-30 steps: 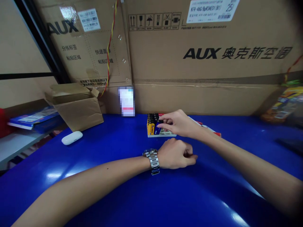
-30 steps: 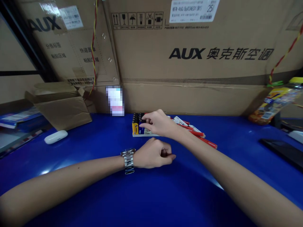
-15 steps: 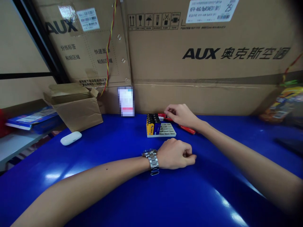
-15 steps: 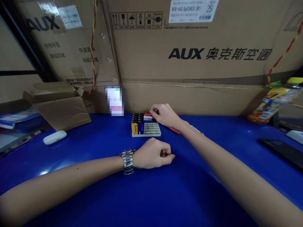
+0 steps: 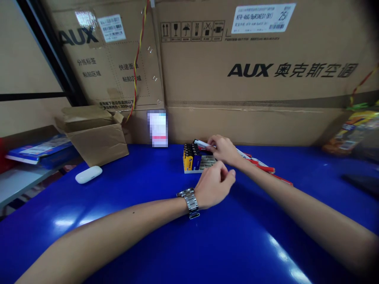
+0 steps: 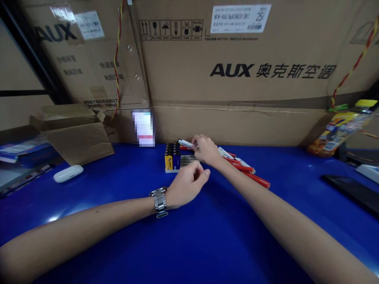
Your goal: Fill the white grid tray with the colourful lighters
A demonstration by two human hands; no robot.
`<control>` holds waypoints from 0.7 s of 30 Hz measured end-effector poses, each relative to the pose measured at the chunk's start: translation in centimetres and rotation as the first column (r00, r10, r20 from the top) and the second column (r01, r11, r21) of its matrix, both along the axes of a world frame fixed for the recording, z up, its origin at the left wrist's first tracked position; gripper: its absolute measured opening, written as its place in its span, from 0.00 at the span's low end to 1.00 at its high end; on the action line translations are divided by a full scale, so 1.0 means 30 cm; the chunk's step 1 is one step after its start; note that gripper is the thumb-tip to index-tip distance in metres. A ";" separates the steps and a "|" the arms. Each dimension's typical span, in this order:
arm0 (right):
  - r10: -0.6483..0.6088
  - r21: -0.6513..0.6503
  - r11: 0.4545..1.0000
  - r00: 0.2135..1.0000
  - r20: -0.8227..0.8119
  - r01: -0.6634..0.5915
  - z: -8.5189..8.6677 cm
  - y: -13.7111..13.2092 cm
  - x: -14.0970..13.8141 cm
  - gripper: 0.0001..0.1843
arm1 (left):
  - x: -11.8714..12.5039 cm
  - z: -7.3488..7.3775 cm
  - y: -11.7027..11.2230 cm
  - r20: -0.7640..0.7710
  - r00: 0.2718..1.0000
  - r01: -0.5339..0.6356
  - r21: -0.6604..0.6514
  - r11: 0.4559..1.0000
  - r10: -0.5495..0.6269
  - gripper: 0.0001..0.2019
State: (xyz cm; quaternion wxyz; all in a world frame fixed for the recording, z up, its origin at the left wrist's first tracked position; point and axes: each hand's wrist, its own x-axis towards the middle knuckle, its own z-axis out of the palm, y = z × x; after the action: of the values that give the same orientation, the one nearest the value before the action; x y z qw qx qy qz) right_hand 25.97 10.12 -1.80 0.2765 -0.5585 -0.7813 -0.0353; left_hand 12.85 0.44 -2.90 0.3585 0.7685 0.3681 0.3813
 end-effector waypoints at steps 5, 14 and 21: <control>0.079 -0.100 0.979 0.780 -0.621 -0.179 -0.058 -0.122 0.066 0.10 | 0.005 -0.014 0.014 0.167 0.970 -0.158 -0.118 0.980 0.177 0.08; 0.228 -0.161 0.801 0.543 -0.808 -0.576 -0.069 -0.248 0.068 0.15 | 0.003 -0.015 0.024 0.146 0.970 -0.197 0.023 0.980 0.192 0.06; 0.144 -0.132 0.863 0.488 -0.861 -0.487 -0.071 -0.241 0.102 0.13 | 0.009 -0.025 0.039 0.278 0.948 -0.121 -0.141 0.983 0.157 0.05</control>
State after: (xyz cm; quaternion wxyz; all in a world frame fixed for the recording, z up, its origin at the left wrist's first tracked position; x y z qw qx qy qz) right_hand 29.02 2.89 -3.94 0.5048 -0.3916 -0.6398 0.4272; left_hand 13.12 1.61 -3.64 0.4267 0.6535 0.3880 0.4902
